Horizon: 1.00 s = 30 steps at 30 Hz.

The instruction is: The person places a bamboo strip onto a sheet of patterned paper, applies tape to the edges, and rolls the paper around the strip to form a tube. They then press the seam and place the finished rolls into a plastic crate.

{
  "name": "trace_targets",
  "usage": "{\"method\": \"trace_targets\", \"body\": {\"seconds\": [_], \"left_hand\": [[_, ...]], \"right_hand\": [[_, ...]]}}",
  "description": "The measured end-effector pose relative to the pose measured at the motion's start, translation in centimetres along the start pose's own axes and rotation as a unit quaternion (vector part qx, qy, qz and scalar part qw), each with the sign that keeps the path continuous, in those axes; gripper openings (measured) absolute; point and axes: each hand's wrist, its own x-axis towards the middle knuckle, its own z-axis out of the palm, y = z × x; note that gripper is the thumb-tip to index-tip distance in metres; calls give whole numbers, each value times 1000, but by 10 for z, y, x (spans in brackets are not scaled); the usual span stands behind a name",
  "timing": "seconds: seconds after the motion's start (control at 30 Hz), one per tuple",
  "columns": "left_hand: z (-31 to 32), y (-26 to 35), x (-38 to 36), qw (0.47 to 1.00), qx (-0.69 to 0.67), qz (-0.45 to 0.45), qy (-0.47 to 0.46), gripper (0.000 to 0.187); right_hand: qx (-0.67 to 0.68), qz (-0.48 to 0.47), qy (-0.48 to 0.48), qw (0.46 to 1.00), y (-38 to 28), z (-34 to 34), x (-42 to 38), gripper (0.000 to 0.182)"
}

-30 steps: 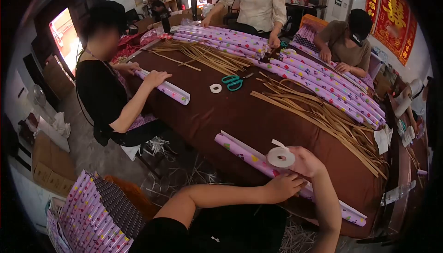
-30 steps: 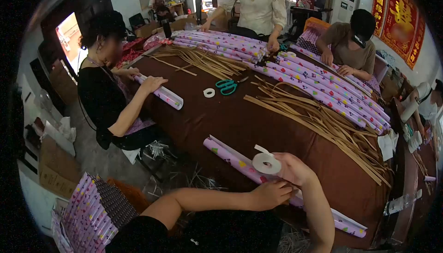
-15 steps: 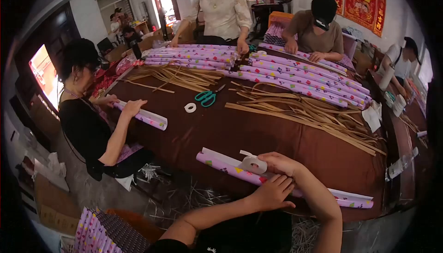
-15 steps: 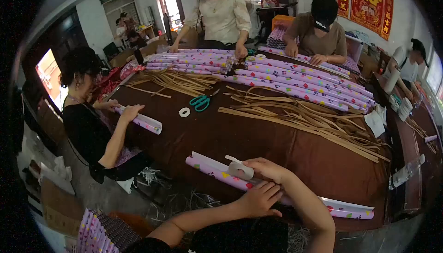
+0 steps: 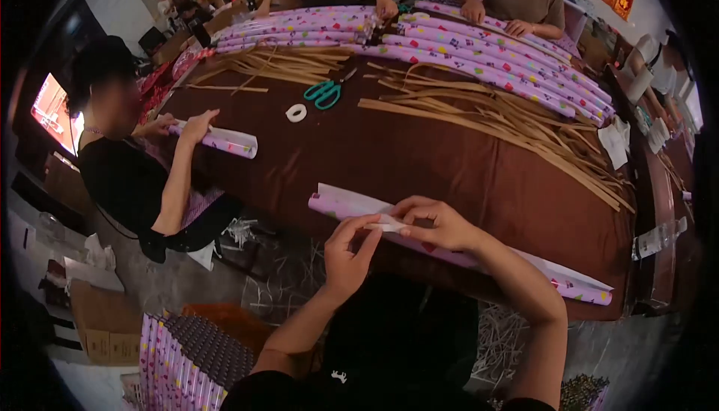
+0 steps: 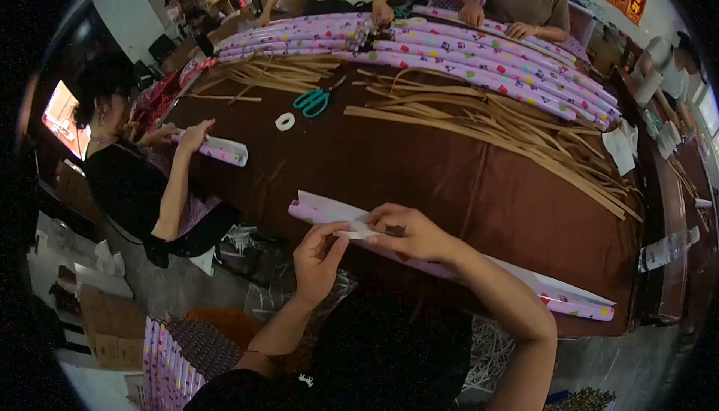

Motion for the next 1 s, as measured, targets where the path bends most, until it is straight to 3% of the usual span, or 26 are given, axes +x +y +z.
{"method": "trace_targets", "body": {"seconds": [0.17, 0.23, 0.33, 0.43, 0.53, 0.63, 0.77, 0.83, 0.87, 0.97, 1.0], "left_hand": [[-17, -4, -1, 997, 70, -5, 19, 24], [-21, -13, 4, 995, 73, 13, 63, 21], [-31, -16, 15, 986, 131, 23, 100, 15], [-48, -23, 25, 976, 193, 76, 69, 10], [-53, -23, 32, 985, 146, 57, 74, 9], [-60, -29, 38, 988, 128, 49, 69, 10], [-69, -25, 47, 978, 187, 83, 44, 11], [-76, -34, 51, 978, 204, 28, 42, 9], [-79, -42, 54, 977, 207, 28, 39, 9], [-84, -51, 65, 971, 238, 18, 30, 22], [-80, -40, 68, 975, 222, 4, 23, 33]], "right_hand": [[7, 39, 4, 999, -5, 1, -1, 34], [-24, 27, -27, 999, -8, 0, 0, 28], [-84, -21, -26, 996, -9, -1, 0, 32], [-131, -14, -5, 991, -6, 1, -2, 37], [-140, -25, 5, 990, -2, 0, -2, 38], [-126, 39, 63, 989, -8, 4, -3, 37], [-133, -11, 79, 988, -8, 6, -3, 40], [-13, 94, 79, 992, -9, 8, -4, 41], [-9, 93, 81, 992, -12, 7, -5, 41], [-84, 66, 29, 994, -14, 0, -6, 40], [-120, 4, 27, 992, -11, -1, -6, 36]]}}
